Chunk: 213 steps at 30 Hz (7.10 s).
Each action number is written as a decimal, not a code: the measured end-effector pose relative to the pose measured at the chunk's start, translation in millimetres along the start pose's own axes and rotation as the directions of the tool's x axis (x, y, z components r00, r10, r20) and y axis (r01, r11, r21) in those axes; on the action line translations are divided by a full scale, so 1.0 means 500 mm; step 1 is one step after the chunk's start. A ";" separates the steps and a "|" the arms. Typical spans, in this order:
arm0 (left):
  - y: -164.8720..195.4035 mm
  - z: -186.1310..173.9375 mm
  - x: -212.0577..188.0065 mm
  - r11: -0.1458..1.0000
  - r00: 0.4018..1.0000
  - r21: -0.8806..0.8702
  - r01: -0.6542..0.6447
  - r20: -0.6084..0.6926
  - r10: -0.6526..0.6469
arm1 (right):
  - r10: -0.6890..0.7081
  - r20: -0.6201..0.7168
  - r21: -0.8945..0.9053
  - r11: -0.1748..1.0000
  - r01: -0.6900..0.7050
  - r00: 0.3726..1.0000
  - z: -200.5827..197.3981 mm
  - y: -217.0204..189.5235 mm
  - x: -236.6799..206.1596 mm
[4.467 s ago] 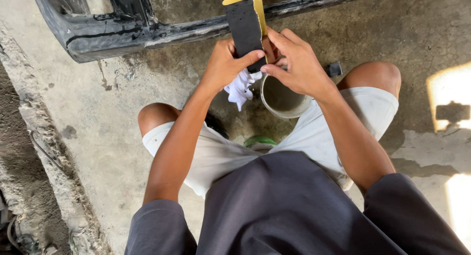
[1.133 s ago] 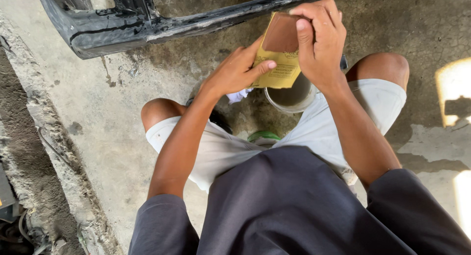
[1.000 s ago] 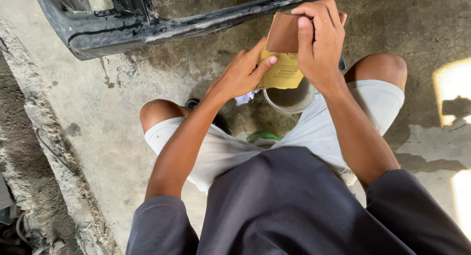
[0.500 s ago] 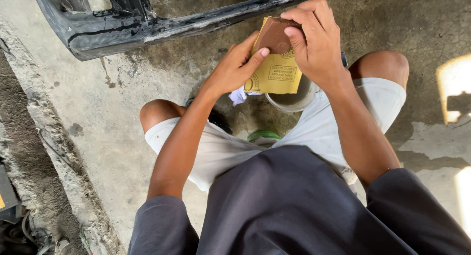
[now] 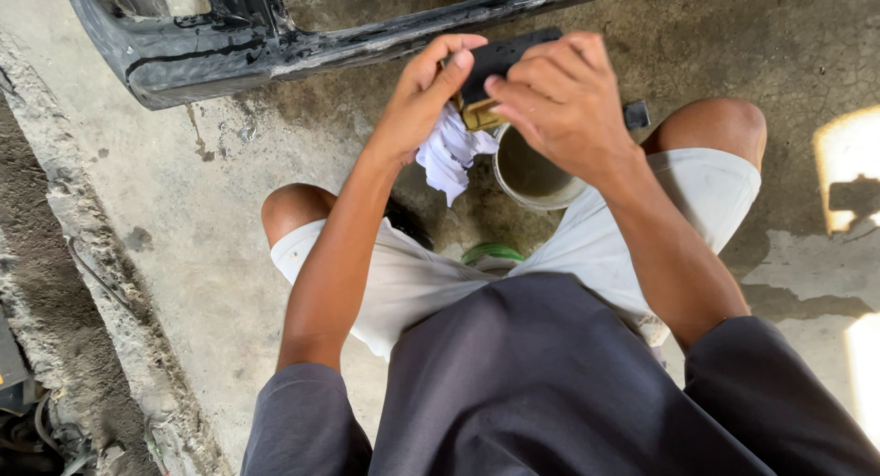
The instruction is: The person crouches by a black car bumper, wipes it with a cloth, then uses a sanding block to sand the surface. They repeatedly dip the sanding block into a bucket of water and continue sanding different areas of the bumper.
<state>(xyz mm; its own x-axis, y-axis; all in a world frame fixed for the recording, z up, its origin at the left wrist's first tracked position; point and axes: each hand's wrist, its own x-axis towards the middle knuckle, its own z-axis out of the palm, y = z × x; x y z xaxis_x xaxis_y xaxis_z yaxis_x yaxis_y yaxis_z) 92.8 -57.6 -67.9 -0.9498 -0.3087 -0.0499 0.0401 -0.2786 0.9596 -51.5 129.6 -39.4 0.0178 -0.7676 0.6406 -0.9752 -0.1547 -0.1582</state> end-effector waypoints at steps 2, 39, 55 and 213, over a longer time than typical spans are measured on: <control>0.000 -0.003 -0.001 0.997 1.000 0.081 -0.014 -0.012 0.015 | 0.018 0.057 0.054 0.998 -0.021 0.998 0.006 -0.010 0.006; 0.037 0.002 -0.026 0.744 0.906 0.521 -0.418 0.295 0.303 | 0.459 0.332 0.634 0.539 -0.555 0.824 0.005 0.077 -0.048; 0.010 0.013 -0.005 0.792 0.986 0.588 -0.164 0.074 0.150 | 0.477 0.032 0.406 0.797 -0.447 0.879 0.019 0.058 -0.031; -0.030 0.036 0.003 0.880 0.912 0.258 -0.399 0.011 0.410 | 0.403 0.004 0.587 0.740 -0.328 0.915 0.059 0.024 -0.014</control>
<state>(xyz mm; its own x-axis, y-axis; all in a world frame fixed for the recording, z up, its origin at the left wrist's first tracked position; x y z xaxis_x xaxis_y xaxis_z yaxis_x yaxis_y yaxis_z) 85.1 -37.6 -77.5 -0.8532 -0.3858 0.3511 0.3341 0.1127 0.9358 -56.7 114.8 -67.9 -0.3756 -0.7672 0.5200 -0.5982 -0.2279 -0.7683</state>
